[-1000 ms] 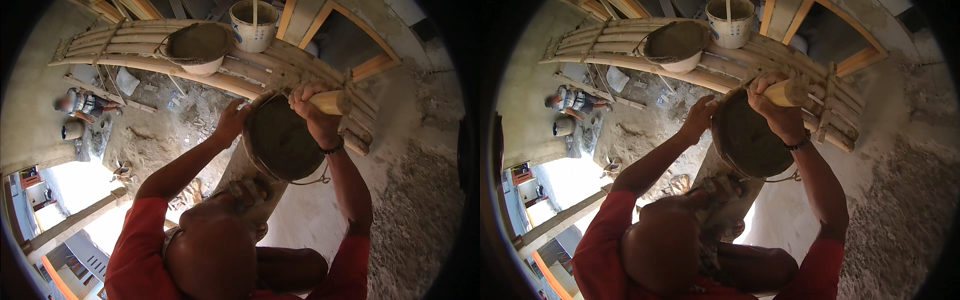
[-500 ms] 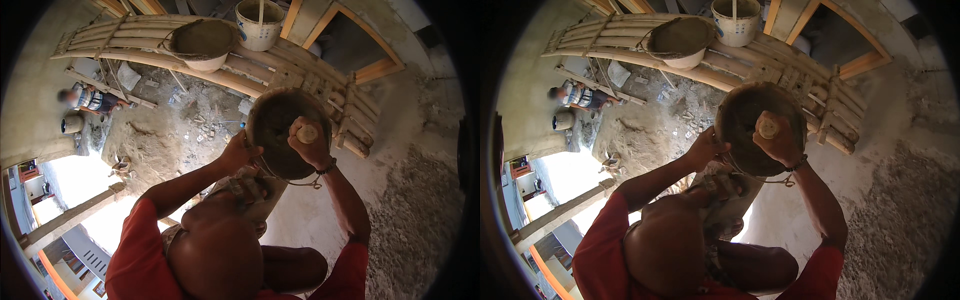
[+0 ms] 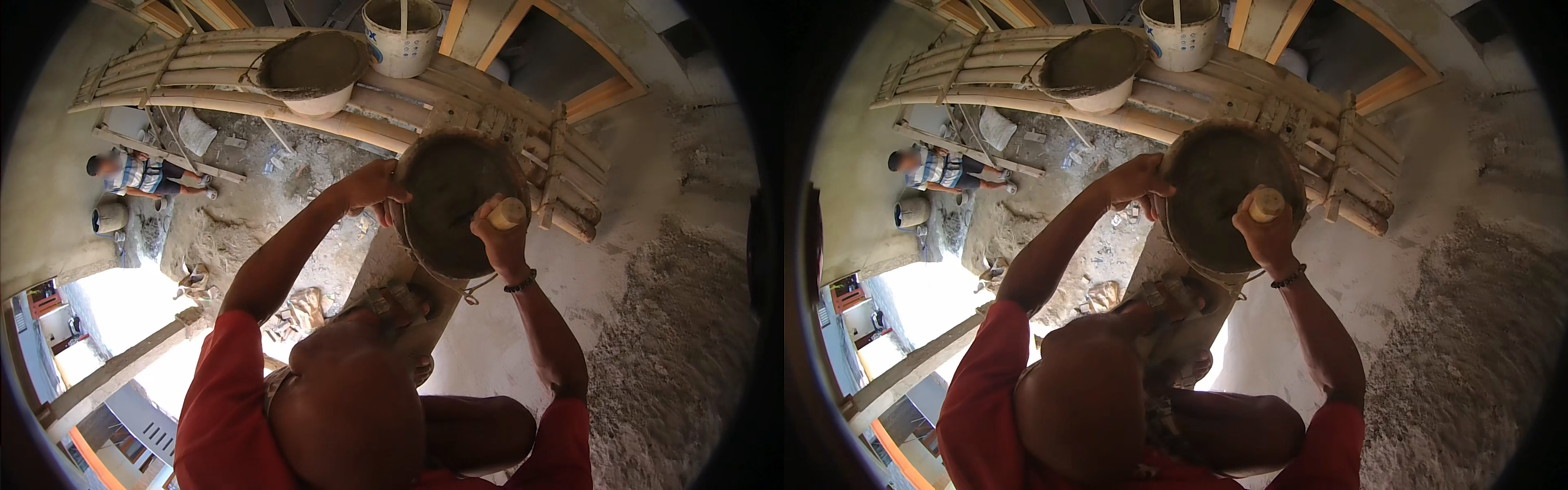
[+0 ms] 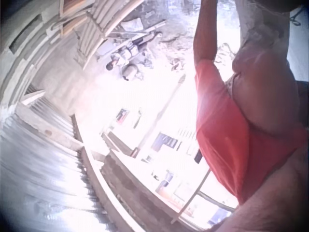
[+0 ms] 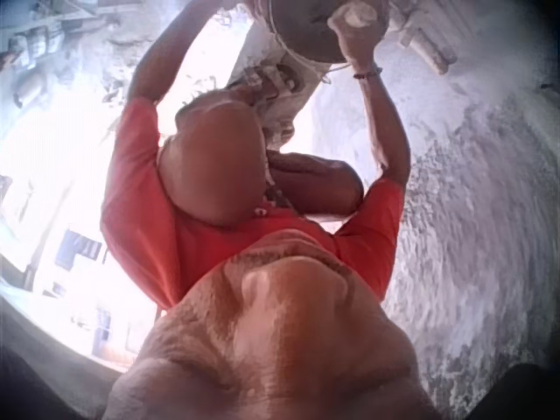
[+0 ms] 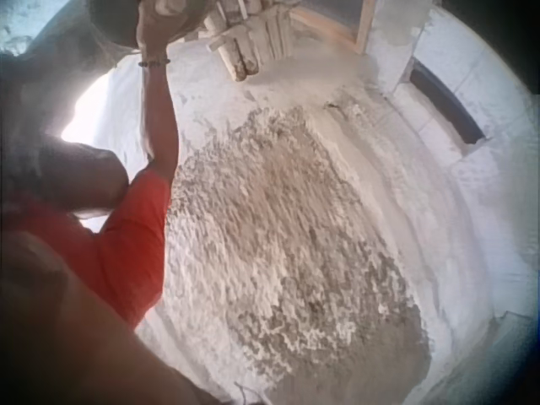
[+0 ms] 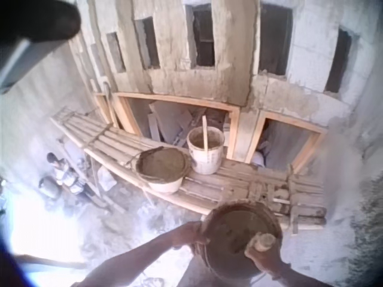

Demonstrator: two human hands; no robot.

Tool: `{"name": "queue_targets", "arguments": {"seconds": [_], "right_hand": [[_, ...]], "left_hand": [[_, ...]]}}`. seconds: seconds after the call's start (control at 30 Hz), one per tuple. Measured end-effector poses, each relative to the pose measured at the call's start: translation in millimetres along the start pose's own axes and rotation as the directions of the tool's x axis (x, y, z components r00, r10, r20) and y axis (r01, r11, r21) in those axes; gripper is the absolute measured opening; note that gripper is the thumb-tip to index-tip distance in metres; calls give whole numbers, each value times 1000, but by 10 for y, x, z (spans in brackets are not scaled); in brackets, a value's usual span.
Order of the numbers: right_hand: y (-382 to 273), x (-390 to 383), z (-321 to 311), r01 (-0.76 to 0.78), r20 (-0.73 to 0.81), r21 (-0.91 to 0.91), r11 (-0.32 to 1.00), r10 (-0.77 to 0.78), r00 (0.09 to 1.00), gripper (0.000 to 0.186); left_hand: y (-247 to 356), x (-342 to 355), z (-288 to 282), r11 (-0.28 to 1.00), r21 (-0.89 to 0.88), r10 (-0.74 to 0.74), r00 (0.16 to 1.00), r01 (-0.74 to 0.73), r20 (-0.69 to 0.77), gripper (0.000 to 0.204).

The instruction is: The person applies mortar to a ceiling using a trowel while holding a bucket by hand. They scoop mortar from the bucket onto the trowel and press it onto the ceiling surface while standing on scaffolding.

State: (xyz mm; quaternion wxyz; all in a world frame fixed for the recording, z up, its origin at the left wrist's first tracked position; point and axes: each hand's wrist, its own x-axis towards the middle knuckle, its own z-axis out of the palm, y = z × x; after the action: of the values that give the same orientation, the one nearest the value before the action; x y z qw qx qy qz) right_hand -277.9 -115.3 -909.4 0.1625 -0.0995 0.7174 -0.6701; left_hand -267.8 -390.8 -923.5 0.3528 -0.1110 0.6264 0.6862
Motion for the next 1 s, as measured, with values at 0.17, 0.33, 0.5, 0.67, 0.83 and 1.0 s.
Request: {"name": "queue_targets", "arguments": {"seconds": [0.17,0.33,0.5,0.67,0.83,1.0], "right_hand": [[-651,46,130,130,238,7,991,-128,963,22],[-932,631,185,247,93,536,807,-347,933,18],[-25,749,387,149,191,182,972,-183,964,16],[-256,647,330,276,393,-214,937,-176,903,17],[-263,311,28,190,291,-85,978,-158,944,19],[-643,104,63,141,110,255,957,-173,979,21]], "left_hand": [[-234,46,-46,993,-68,88,987,-98,-134,39],[-272,-231,183,981,-130,118,978,-141,-174,47],[-241,-156,297,950,-228,169,964,-214,-204,33],[-195,-165,140,975,-109,157,947,-195,-282,32],[-177,-90,178,977,-101,161,956,-190,-244,33],[-134,-19,16,979,-119,139,972,-164,-191,35]]}}
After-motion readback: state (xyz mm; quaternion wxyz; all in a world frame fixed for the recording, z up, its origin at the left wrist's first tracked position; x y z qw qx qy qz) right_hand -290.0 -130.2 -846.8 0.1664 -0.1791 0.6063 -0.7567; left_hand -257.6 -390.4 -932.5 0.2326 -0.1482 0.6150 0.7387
